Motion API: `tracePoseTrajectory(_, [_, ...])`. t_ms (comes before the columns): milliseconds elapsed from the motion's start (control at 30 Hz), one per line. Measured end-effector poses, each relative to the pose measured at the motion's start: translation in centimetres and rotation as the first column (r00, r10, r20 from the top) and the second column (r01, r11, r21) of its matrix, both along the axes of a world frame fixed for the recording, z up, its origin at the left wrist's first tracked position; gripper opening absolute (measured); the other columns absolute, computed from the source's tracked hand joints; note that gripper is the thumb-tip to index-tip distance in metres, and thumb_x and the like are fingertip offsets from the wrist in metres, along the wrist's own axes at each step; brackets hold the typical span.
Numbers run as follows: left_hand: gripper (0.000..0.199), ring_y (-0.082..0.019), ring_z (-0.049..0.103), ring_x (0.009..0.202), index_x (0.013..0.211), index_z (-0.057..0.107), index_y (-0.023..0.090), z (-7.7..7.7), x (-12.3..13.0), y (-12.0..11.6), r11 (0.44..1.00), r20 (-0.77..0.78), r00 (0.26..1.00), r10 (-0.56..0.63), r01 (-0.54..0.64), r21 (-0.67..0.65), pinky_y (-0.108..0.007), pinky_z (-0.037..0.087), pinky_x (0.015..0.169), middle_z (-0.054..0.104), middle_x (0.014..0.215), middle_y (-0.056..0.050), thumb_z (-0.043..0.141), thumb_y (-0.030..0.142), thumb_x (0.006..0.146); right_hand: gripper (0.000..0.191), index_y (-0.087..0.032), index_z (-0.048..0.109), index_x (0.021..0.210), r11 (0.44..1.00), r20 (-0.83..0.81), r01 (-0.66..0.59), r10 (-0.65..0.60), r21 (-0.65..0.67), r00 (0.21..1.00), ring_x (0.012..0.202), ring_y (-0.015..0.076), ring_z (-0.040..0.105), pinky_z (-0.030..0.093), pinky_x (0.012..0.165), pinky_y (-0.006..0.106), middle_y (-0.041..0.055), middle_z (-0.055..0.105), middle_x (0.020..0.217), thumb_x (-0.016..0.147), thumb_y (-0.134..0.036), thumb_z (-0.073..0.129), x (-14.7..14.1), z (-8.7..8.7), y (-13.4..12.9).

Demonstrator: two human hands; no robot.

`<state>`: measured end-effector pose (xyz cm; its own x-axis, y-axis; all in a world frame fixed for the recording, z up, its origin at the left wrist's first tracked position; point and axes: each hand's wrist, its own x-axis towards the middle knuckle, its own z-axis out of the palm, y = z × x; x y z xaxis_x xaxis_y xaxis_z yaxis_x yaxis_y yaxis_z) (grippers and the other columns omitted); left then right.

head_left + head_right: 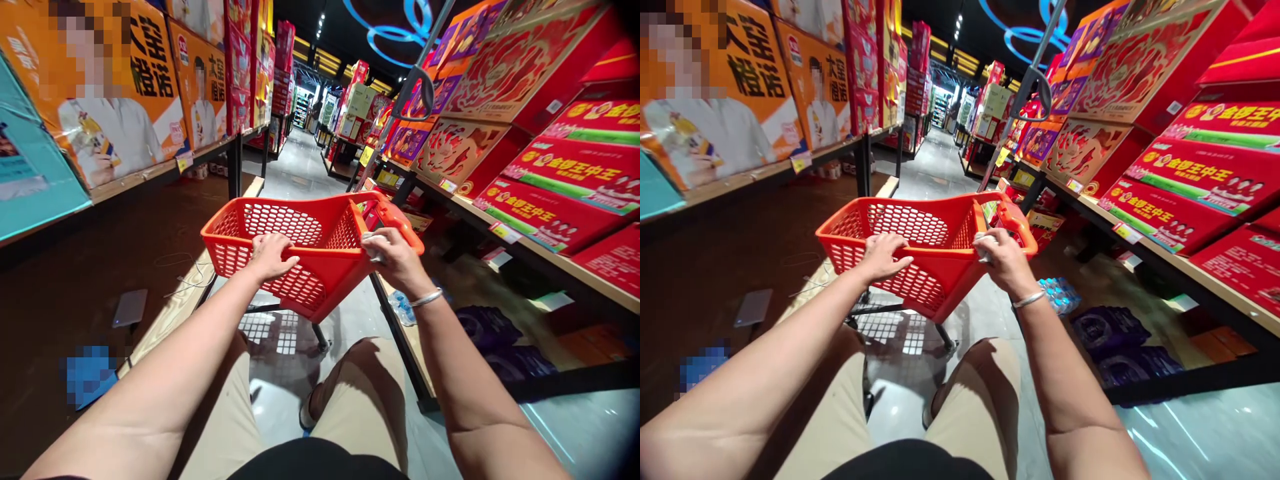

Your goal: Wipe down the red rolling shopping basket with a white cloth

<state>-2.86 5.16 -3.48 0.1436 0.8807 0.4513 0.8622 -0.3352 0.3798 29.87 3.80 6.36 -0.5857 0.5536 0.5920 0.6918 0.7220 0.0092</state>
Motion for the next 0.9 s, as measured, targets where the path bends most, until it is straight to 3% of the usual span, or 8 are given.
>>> tracePoseTrajectory(133, [0.058, -0.03, 0.052, 0.121, 0.138, 0.057, 0.027, 0.2, 2.6, -0.5, 0.99, -0.045, 0.99, -0.132, 0.133, 0.044, -0.051, 0.029, 0.113, 0.062, 0.131, -0.009, 0.061, 0.042, 0.083, 0.037, -0.024, 0.071, 0.115, 1.0, 0.123, -0.006, 0.005, 0.005, 0.992, 0.105, 0.0222, 0.063, 0.054, 0.087, 0.033, 0.0105, 0.06, 0.127, 0.082, -0.009, 0.066, -6.0, -1.6, 0.6])
tracePoseTrajectory(233, [0.053, -0.028, 0.053, 0.12, 0.141, 0.057, 0.03, 0.1, 2.8, -0.2, 0.991, -0.036, 0.991, -0.132, 0.132, 0.01, -0.053, 0.025, 0.116, 0.063, 0.125, -0.007, 0.057, 0.043, 0.089, 0.032, -0.024, 0.072, 0.111, 1.0, 0.186, -0.009, 0.009, -0.002, 0.983, 0.105, 0.0226, 0.062, 0.052, 0.086, 0.033, 0.0104, 0.06, 0.128, 0.083, -0.01, 0.066, -7.1, -1.2, 0.7])
tracePoseTrajectory(333, [0.049, -0.027, 0.053, 0.121, 0.138, 0.06, 0.032, 0.0, 1.8, 0.4, 0.988, -0.001, 0.988, -0.152, 0.152, -0.039, -0.054, 0.023, 0.118, 0.064, 0.121, -0.006, 0.053, 0.048, 0.092, 0.032, -0.024, 0.073, 0.108, 1.0, 0.168, 0.006, -0.003, -0.017, 0.986, 0.102, 0.0209, 0.064, 0.052, 0.084, 0.031, 0.0084, 0.062, 0.125, 0.079, -0.01, 0.068, -4.4, 0.5, 0.4])
tracePoseTrajectory(467, [0.053, -0.028, 0.051, 0.126, 0.138, 0.059, 0.033, -0.5, 0.7, 1.0, 0.985, 0.031, 0.985, -0.169, 0.17, -0.02, -0.059, 0.011, 0.123, 0.062, 0.129, -0.006, 0.059, 0.051, 0.088, 0.029, -0.027, 0.074, 0.105, 0.988, 0.074, 0.144, -0.148, 0.064, 0.986, 0.097, 0.0214, 0.065, 0.052, 0.082, 0.034, 0.007, 0.064, 0.119, 0.078, -0.019, 0.074, 1.8, 2.6, -0.3])
tracePoseTrajectory(600, [0.051, -0.031, 0.049, 0.129, 0.134, 0.06, 0.033, -0.4, 1.0, 0.9, 0.991, 0.039, 0.99, -0.134, 0.134, -0.007, -0.064, 0.006, 0.123, 0.062, 0.132, -0.006, 0.062, 0.05, 0.086, 0.03, -0.027, 0.072, 0.11, 0.977, -0.083, 0.189, -0.182, 0.094, 0.98, 0.101, 0.0222, 0.065, 0.054, 0.081, 0.034, 0.0074, 0.062, 0.116, 0.08, -0.022, 0.071, 4.6, 2.4, -0.6])
tracePoseTrajectory(700, [0.055, -0.034, 0.047, 0.132, 0.135, 0.059, 0.03, 0.6, 3.1, 0.0, 0.995, 0.048, 0.994, -0.098, 0.098, 0.004, -0.067, 0.005, 0.123, 0.06, 0.136, -0.009, 0.065, 0.048, 0.083, 0.032, -0.026, 0.071, 0.112, 0.982, -0.122, 0.149, -0.135, 0.118, 0.983, 0.105, 0.0235, 0.064, 0.055, 0.083, 0.034, 0.0089, 0.06, 0.12, 0.08, -0.02, 0.069, 2.5, 0.9, -0.7])
tracePoseTrajectory(800, [0.07, -0.033, 0.045, 0.135, 0.148, 0.047, 0.027, 1.5, 6.0, -1.0, 0.974, 0.015, 0.975, -0.223, 0.223, 0.044, -0.063, 0.011, 0.124, 0.053, 0.143, -0.012, 0.067, 0.043, 0.082, 0.032, -0.026, 0.072, 0.113, 0.973, -0.019, 0.143, -0.142, 0.181, 0.99, 0.106, 0.0256, 0.062, 0.054, 0.088, 0.038, 0.01, 0.061, 0.125, 0.082, -0.018, 0.068, -1.4, -0.6, -0.9])
tracePoseTrajectory(900, [0.073, -0.033, 0.045, 0.132, 0.152, 0.042, 0.03, 1.8, 7.6, -1.4, 0.974, 0.019, 0.978, -0.208, 0.205, 0.092, -0.064, 0.011, 0.124, 0.052, 0.14, -0.011, 0.066, 0.039, 0.084, 0.03, -0.025, 0.072, 0.114, 0.971, 0.071, 0.128, -0.145, 0.2, 0.987, 0.102, 0.0255, 0.062, 0.052, 0.091, 0.04, 0.0116, 0.061, 0.129, 0.085, -0.018, 0.067, -4.2, -1.2, -1.1])
